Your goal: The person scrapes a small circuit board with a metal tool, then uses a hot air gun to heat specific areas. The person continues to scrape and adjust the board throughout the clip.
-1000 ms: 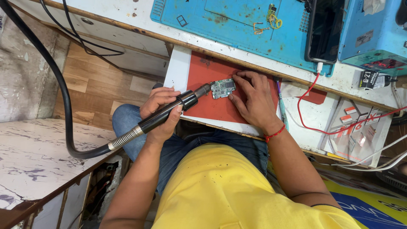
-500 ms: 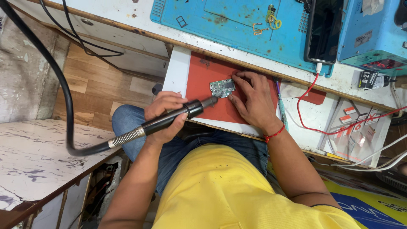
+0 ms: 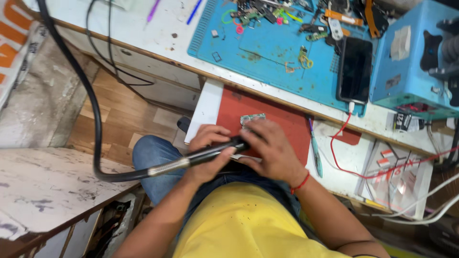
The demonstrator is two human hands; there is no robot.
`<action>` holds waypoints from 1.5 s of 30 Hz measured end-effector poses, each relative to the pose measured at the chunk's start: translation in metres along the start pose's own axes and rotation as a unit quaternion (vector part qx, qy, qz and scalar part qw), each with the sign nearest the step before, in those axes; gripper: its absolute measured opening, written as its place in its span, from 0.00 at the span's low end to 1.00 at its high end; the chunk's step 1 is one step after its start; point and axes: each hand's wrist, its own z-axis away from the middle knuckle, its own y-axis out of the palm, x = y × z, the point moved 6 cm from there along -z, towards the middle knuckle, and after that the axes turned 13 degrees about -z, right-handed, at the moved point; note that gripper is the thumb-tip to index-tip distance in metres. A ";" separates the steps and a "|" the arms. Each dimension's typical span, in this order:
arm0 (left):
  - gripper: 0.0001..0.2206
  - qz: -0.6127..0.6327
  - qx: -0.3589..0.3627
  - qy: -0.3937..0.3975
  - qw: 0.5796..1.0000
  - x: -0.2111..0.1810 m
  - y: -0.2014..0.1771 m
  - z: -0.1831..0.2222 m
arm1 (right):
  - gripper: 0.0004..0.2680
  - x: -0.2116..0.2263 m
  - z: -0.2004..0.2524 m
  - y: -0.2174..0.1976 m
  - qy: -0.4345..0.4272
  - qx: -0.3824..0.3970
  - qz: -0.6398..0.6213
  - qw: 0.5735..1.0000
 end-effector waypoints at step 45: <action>0.27 -0.324 0.110 0.107 0.934 -0.007 0.042 -0.050 | 0.08 -0.049 0.108 -0.049 0.464 -0.147 -0.172 0.856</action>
